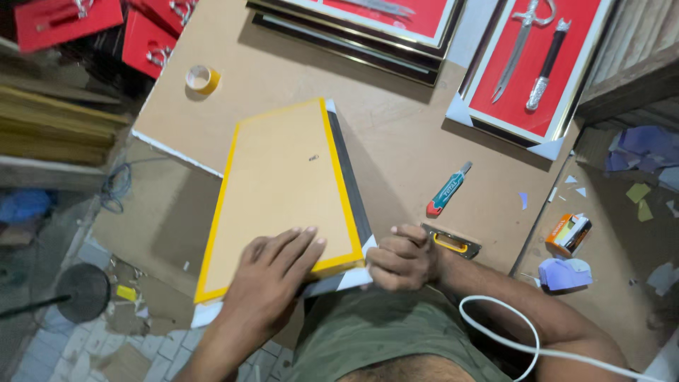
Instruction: The person applies yellow tape along the edges of framed display boards on a workbench, pressing and smoothing the tape around each frame and trimming it with a utility knife, finishing one frame and moving to the next.
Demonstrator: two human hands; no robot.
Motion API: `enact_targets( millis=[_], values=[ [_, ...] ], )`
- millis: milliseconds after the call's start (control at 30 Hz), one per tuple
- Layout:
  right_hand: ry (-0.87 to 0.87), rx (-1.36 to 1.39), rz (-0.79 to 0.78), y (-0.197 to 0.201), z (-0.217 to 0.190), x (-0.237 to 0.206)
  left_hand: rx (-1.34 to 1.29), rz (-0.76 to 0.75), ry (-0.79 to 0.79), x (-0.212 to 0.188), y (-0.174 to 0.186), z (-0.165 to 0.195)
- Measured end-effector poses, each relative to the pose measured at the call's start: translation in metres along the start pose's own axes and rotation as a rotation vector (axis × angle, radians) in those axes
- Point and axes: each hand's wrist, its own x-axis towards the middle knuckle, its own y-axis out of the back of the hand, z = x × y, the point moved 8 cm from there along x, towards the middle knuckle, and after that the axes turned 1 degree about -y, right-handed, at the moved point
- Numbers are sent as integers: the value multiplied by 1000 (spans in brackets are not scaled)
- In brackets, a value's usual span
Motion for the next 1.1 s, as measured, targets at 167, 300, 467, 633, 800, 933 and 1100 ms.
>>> enact_targets(
  millis=[167,300,467,633,800,933,1100],
  values=[
    [-285,67,-462,-78,-1,-92,60,153,114,18,-165,-17],
    [-512,12,-622,-119,2,-133,132,156,141,31,-252,-28],
    [-626,-30,-626,-132,6,-137,-91,-85,138,60,-296,-34],
    [-703,-164,-636,-117,1,-149,-263,138,63,93,-282,-47],
    [-1213,-165,-719,-64,-1,-206,-286,154,59,95,-292,-54],
    [-1364,-127,-981,-66,0,-247,-287,162,64,95,-299,-55],
    [-1436,79,-1060,-104,17,-252,-281,172,53,91,-301,-54]
  ],
)
